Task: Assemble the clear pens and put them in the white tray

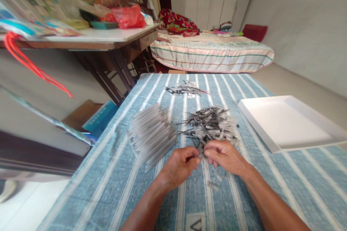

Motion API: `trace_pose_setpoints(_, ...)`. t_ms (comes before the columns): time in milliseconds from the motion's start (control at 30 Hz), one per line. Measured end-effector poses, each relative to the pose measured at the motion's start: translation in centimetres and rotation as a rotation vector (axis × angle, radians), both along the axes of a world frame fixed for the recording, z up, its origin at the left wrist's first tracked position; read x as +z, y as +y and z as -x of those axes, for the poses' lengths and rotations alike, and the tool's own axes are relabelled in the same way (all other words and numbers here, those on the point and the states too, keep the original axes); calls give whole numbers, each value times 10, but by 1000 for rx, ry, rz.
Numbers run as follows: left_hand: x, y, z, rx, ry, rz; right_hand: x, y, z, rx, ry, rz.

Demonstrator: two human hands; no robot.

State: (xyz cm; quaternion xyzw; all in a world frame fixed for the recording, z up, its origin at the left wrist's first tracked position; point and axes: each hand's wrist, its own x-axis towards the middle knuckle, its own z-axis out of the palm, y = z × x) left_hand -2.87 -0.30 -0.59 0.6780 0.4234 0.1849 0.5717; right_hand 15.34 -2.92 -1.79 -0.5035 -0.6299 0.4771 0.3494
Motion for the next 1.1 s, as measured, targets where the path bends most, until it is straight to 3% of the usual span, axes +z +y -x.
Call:
trace_pose_setpoints(100, 1, 0, 0, -2, 10, -10, -2, 0, 0, 11, 89, 45)
trace_pose_setpoints(267, 1, 0, 0, -9, 17, -15, -2, 0, -2, 2, -22, -23)
trace_pose_setpoints(400, 0, 0, 0, -2, 25, -22, 0, 0, -3, 1, 73, 44)
trace_pose_setpoints(633, -2, -1, 0, -19, 40, -39, -1, 0, -2, -12, 17, 22)
trace_pose_setpoints(733, -3, -1, 0, -23, 48, -67, -3, 0, -1, 14, 111, 77)
trace_pose_setpoints(900, -1, 0, 0, -34, 58, -131, -2, 0, -1, -17, 44, 47)
trace_pose_setpoints(1100, -1, 0, 0, -2, 78, -228, -2, 0, 0, -4, 117, 94)
